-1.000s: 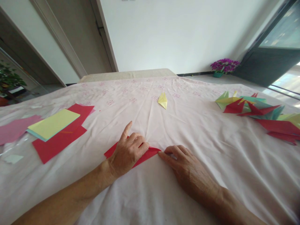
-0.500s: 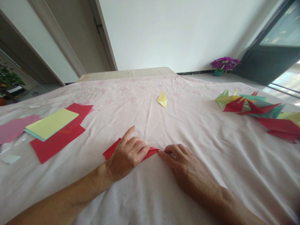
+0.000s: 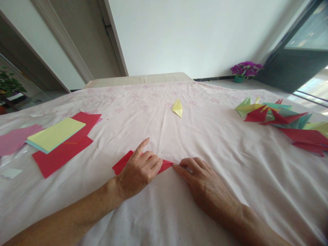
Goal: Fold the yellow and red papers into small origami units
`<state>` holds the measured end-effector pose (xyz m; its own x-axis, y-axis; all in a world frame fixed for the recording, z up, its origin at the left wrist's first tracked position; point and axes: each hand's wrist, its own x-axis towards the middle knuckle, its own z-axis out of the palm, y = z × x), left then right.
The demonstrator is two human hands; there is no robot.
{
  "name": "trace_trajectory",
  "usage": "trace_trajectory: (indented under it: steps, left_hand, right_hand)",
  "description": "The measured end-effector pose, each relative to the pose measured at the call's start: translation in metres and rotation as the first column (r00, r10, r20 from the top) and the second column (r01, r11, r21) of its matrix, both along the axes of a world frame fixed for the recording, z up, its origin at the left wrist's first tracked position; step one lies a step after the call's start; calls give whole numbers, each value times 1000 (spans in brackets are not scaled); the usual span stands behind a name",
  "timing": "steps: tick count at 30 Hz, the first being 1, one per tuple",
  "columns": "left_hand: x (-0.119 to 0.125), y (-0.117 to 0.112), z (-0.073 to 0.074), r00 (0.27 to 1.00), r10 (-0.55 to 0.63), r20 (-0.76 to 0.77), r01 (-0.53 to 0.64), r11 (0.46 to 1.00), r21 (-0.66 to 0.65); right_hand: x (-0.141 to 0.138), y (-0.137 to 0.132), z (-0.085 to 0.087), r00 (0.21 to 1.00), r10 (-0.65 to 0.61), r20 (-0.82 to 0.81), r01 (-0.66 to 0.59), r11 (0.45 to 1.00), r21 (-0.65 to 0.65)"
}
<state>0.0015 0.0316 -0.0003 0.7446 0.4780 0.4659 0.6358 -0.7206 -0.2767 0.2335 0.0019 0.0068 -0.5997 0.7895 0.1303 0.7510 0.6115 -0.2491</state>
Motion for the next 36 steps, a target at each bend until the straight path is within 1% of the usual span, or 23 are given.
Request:
trace_trajectory:
  steps: [4, 8, 12, 17, 21, 25, 29, 34, 36]
  left_hand:
    - [1, -1, 1, 999, -8, -33, 9, 1000, 24]
    - [2, -1, 0, 999, 3, -51, -1, 999, 35]
    - [2, -1, -2, 999, -2, -51, 3, 999, 32]
    - [0, -2, 0, 1000, 0, -16, 0, 1000, 4]
    - [-12, -2, 2, 998, -1, 65, 2, 1000, -20]
    - [-31, 0, 2, 990, -40, 135, 45, 998, -35]
    - [-44, 2, -1, 990, -61, 123, 67, 997, -48]
    - [-51, 4, -8, 987, -114, 112, 123, 989, -78]
    - [-54, 4, -11, 988, -114, 108, 125, 987, -104]
  right_hand:
    - [-1, 0, -2, 1000, 1, -5, -1, 1000, 24]
    - [-2, 1, -8, 1000, -16, -18, 17, 998, 60]
    - [-6, 2, -10, 998, -25, 53, 19, 995, 97]
    - [-12, 2, -5, 991, -33, 132, 19, 995, 102]
    - [-12, 2, -4, 989, -20, 143, 3, 993, 119]
    - [-12, 3, -7, 987, -10, 163, -13, 990, 138]
    - [-11, 5, -10, 987, 5, 160, -32, 986, 166]
    - [-9, 4, -11, 987, 9, 162, -37, 985, 171]
    - [-9, 4, -11, 986, 5, 169, -34, 985, 171]
